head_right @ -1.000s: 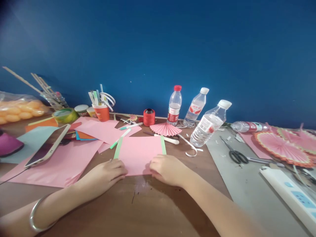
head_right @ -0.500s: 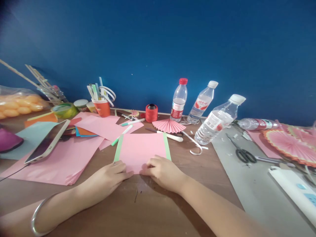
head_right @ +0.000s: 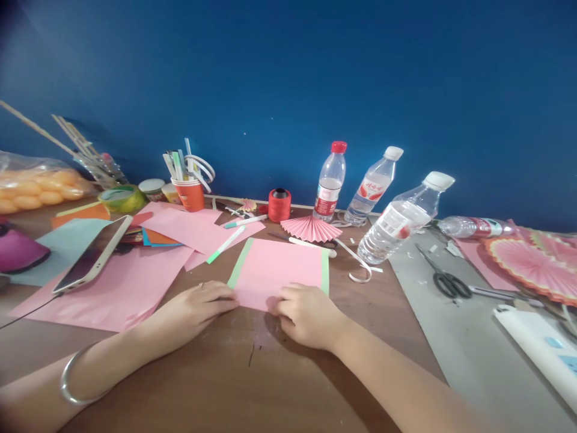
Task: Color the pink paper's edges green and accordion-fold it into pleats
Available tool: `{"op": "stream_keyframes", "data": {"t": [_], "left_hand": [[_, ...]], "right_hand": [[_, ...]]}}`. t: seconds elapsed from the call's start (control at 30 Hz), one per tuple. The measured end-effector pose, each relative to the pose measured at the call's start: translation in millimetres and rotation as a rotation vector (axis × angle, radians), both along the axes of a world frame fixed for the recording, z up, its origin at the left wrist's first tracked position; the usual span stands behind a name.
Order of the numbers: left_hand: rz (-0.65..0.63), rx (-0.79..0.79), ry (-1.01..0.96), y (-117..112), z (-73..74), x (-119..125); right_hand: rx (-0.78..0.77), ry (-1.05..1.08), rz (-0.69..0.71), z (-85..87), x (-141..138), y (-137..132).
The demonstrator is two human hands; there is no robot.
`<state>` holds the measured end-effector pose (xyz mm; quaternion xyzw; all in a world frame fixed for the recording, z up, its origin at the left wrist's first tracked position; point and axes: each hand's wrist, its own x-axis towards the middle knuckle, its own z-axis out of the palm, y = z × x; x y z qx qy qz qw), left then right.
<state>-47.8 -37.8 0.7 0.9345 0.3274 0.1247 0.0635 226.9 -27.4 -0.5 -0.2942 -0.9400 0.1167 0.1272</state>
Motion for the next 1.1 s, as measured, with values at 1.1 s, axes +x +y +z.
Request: {"op": "stream_keyframes", "data": {"t": [1.1], "left_hand": [[0.055, 0.319, 0.228, -19, 6.7, -9]], "right_hand": [[0.04, 0.156, 0.114, -15.0, 8, 14]]}}
